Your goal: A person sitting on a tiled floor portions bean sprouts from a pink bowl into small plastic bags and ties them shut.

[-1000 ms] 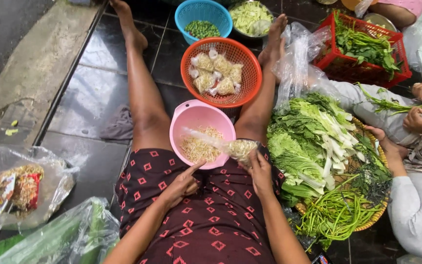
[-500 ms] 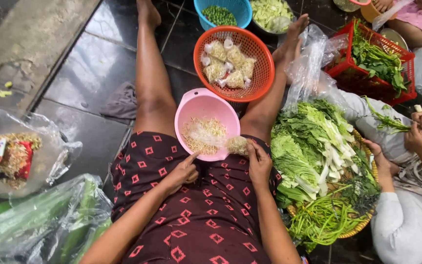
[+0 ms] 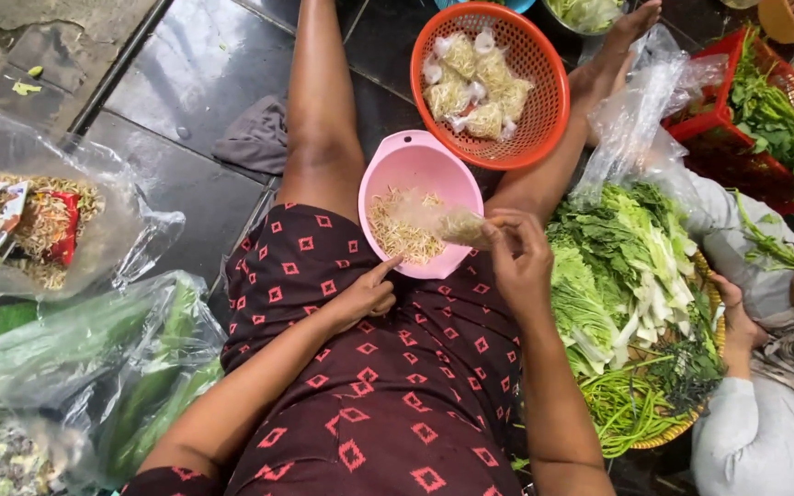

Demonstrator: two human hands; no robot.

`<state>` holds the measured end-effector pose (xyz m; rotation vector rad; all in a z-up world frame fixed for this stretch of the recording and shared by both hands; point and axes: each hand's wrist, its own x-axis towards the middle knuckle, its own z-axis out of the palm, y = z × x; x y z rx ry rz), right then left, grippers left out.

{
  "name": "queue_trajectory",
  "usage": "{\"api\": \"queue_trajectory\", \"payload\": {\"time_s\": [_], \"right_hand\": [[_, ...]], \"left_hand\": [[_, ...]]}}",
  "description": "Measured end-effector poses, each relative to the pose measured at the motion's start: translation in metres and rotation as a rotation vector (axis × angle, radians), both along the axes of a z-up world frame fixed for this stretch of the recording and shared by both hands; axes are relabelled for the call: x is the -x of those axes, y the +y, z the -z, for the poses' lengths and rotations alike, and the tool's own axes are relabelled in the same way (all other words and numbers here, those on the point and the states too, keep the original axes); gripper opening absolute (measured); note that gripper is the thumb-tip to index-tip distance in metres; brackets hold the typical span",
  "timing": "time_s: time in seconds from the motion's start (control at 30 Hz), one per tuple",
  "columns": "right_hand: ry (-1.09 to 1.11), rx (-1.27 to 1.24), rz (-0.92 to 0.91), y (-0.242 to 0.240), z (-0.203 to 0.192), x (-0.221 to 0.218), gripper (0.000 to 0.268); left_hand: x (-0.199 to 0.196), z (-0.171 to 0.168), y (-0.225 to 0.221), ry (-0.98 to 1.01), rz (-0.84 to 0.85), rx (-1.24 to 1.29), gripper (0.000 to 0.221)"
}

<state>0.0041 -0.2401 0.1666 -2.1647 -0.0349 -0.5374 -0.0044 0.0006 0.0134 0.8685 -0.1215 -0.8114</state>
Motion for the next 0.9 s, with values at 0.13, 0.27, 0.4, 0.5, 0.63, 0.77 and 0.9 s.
{"api": "queue_trajectory", "payload": {"time_s": [0.13,0.27,0.4,0.5,0.63,0.77,0.9], "right_hand": [[-0.106,0.080,0.028,-0.009,-0.005,-0.010,0.010],[-0.081,0.106,-0.100,0.002,-0.032,-0.021,0.010],[-0.009,0.150,-0.247,0.012,-0.051,-0.022,0.011],[-0.003,0.162,-0.139,0.008,-0.079,-0.014,0.010],[-0.019,0.205,-0.242,0.001,-0.080,-0.029,0.010],[-0.051,0.235,-0.192,-0.008,-0.091,-0.032,0.007],[-0.106,0.232,-0.166,-0.009,-0.102,-0.031,0.006]], "left_hand": [[0.003,0.001,0.001,0.009,0.015,-0.012,0.073],[-0.011,0.003,0.000,0.014,0.014,-0.024,0.069],[-0.002,0.025,-0.006,0.033,-0.021,0.034,0.067],[0.001,0.044,-0.006,0.030,-0.026,0.047,0.066],[-0.008,0.033,-0.006,0.017,-0.033,0.048,0.066],[-0.005,0.025,-0.006,0.048,-0.043,-0.006,0.069],[0.000,0.012,-0.005,0.063,-0.036,-0.037,0.071]]}}
